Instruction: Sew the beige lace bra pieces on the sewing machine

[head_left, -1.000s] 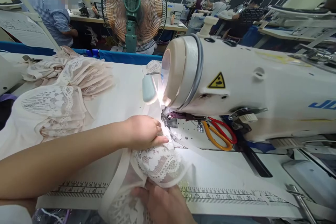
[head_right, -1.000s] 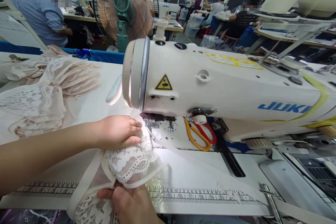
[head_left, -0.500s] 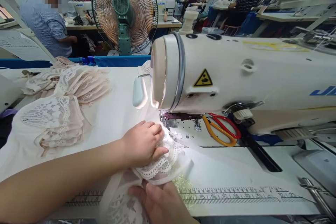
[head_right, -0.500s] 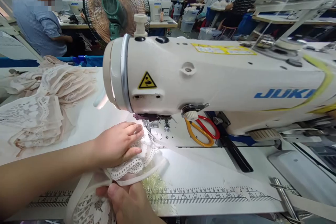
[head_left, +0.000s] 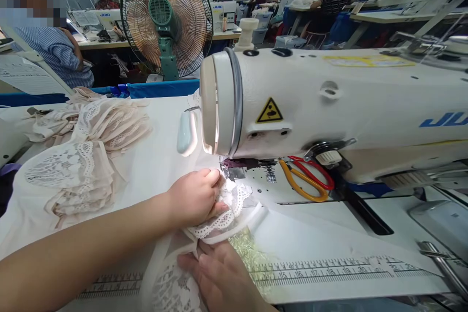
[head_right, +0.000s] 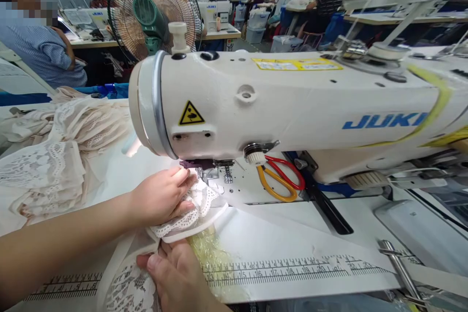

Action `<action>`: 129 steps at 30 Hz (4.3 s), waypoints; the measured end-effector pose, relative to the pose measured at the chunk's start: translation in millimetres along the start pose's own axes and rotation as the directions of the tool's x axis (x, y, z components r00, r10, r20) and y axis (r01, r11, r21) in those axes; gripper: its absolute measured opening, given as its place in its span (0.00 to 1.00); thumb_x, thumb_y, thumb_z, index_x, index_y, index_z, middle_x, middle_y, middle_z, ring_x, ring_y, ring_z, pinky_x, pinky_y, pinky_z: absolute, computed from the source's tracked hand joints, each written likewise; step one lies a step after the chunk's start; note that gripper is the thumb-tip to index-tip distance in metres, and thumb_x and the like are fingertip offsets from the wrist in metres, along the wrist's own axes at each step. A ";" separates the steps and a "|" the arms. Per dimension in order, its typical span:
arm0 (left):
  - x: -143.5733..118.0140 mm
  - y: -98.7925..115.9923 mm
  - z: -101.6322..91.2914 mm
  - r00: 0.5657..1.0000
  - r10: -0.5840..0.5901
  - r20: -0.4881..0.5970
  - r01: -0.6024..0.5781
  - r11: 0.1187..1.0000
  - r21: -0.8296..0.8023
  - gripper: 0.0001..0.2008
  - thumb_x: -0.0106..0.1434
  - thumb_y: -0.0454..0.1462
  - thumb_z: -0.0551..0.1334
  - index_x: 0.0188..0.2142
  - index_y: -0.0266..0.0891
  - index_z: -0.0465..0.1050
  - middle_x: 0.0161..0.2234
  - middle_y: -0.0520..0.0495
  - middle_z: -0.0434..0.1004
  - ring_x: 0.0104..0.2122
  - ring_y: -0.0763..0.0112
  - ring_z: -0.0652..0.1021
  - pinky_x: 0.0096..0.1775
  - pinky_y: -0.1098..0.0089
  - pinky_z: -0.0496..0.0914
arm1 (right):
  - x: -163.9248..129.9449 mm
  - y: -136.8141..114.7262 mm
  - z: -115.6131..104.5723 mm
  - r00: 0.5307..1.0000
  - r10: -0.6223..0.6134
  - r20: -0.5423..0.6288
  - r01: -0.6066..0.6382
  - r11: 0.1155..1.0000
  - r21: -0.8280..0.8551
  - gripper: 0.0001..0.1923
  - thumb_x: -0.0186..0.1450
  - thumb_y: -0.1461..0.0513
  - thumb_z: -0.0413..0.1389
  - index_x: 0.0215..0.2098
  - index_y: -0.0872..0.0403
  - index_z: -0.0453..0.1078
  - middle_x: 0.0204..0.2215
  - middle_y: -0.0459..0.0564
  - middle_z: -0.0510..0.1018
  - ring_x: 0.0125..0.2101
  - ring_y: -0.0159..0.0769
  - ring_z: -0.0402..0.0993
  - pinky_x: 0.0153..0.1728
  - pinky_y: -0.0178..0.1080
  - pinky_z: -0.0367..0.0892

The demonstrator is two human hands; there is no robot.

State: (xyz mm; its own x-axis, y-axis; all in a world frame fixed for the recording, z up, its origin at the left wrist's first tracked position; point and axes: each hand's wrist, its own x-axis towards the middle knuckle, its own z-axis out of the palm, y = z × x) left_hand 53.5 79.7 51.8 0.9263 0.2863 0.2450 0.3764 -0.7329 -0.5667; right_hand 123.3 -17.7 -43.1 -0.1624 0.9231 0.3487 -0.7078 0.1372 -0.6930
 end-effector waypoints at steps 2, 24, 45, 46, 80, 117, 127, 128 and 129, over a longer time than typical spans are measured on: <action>-1.0 -0.5 2.8 1.000 0.020 -0.007 -0.020 1.000 -0.004 0.26 0.64 0.51 0.50 0.41 0.29 0.72 0.37 0.38 0.66 0.34 0.61 0.68 0.35 0.64 0.67 | -0.2 0.7 -0.6 1.000 -0.003 0.012 0.003 1.000 0.031 0.25 0.48 0.54 0.64 0.45 0.46 0.70 0.48 0.48 0.73 0.51 0.41 0.65 0.45 0.39 0.64; -18.9 -25.2 -18.7 0.984 0.172 0.045 -0.171 0.985 -0.036 0.18 0.62 0.35 0.58 0.51 0.52 0.68 0.50 0.44 0.68 0.46 0.60 0.70 0.45 0.64 0.65 | -28.0 -75.9 -56.4 0.857 -0.283 0.430 0.397 -0.169 -0.902 0.20 0.63 0.62 0.52 0.53 0.47 0.66 0.33 0.53 0.75 0.29 0.37 0.71 0.25 0.36 0.68; -37.6 33.0 11.0 0.904 0.149 -0.401 -0.164 0.986 -0.003 0.11 0.65 0.32 0.50 0.41 0.32 0.69 0.44 0.40 0.71 0.49 0.62 0.68 0.57 0.58 0.57 | 8.8 -90.5 -70.4 0.671 -0.011 0.742 0.401 -0.836 -0.375 0.12 0.61 0.72 0.49 0.22 0.56 0.66 0.25 0.47 0.71 0.31 0.35 0.61 0.31 0.37 0.55; -35.9 33.0 14.5 0.909 0.160 -0.385 -0.184 0.983 -0.025 0.12 0.64 0.34 0.51 0.44 0.31 0.68 0.45 0.38 0.70 0.50 0.61 0.68 0.57 0.58 0.57 | 9.9 -90.6 -69.9 0.662 -0.008 0.750 0.405 -0.838 -0.367 0.12 0.61 0.72 0.49 0.22 0.56 0.65 0.24 0.47 0.70 0.30 0.35 0.60 0.31 0.37 0.55; -2.2 -35.9 19.6 0.891 0.308 -0.333 -0.335 0.942 -0.026 0.14 0.66 0.32 0.51 0.48 0.37 0.70 0.47 0.45 0.74 0.48 0.61 0.69 0.51 0.58 0.59 | 12.4 -97.4 -70.8 0.646 -0.235 0.726 0.372 -0.733 -0.569 0.10 0.59 0.73 0.49 0.30 0.59 0.71 0.30 0.52 0.74 0.34 0.38 0.64 0.37 0.40 0.62; -2.7 -24.9 -6.1 0.976 -0.216 -0.011 0.053 0.288 -0.956 0.11 0.61 0.40 0.56 0.26 0.38 0.57 0.20 0.56 0.59 0.19 0.79 0.61 0.22 0.76 0.56 | -43.2 -45.7 -61.2 0.920 -0.235 0.314 0.298 -0.101 -0.949 0.28 0.65 0.59 0.48 0.63 0.49 0.48 0.49 0.56 0.71 0.44 0.39 0.71 0.41 0.42 0.71; -11.1 -8.8 10.3 0.862 -0.479 -0.167 0.349 0.799 -0.490 0.08 0.60 0.36 0.52 0.37 0.40 0.67 0.31 0.48 0.70 0.27 0.68 0.71 0.27 0.71 0.62 | -12.0 -54.8 -34.0 0.866 -0.431 0.254 0.256 -0.055 -0.965 0.09 0.61 0.59 0.53 0.26 0.53 0.73 0.20 0.46 0.75 0.21 0.33 0.70 0.22 0.34 0.66; -10.6 -5.6 10.2 0.856 -0.499 -0.132 0.389 0.791 -0.472 0.08 0.61 0.39 0.51 0.36 0.40 0.67 0.27 0.49 0.70 0.25 0.68 0.71 0.25 0.71 0.61 | -12.2 -57.0 -36.6 0.875 -0.420 0.241 0.237 -0.062 -0.970 0.09 0.61 0.60 0.53 0.25 0.53 0.72 0.20 0.45 0.75 0.22 0.33 0.70 0.22 0.34 0.65; -9.5 -2.3 9.8 0.841 -0.532 -0.098 0.431 0.769 -0.471 0.10 0.62 0.41 0.51 0.34 0.39 0.67 0.23 0.50 0.69 0.22 0.68 0.70 0.23 0.72 0.60 | -12.7 -58.9 -39.2 0.884 -0.409 0.228 0.220 -0.067 -0.973 0.09 0.60 0.60 0.52 0.25 0.52 0.72 0.20 0.45 0.75 0.22 0.33 0.70 0.22 0.34 0.65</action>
State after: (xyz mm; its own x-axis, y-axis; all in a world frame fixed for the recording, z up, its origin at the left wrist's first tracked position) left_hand 43.9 84.7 43.1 0.5775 0.5700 0.5845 0.6809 -0.7312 0.0403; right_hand 194.0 -23.4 -31.4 -0.0110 0.6780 0.7350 0.6805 0.5436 -0.4913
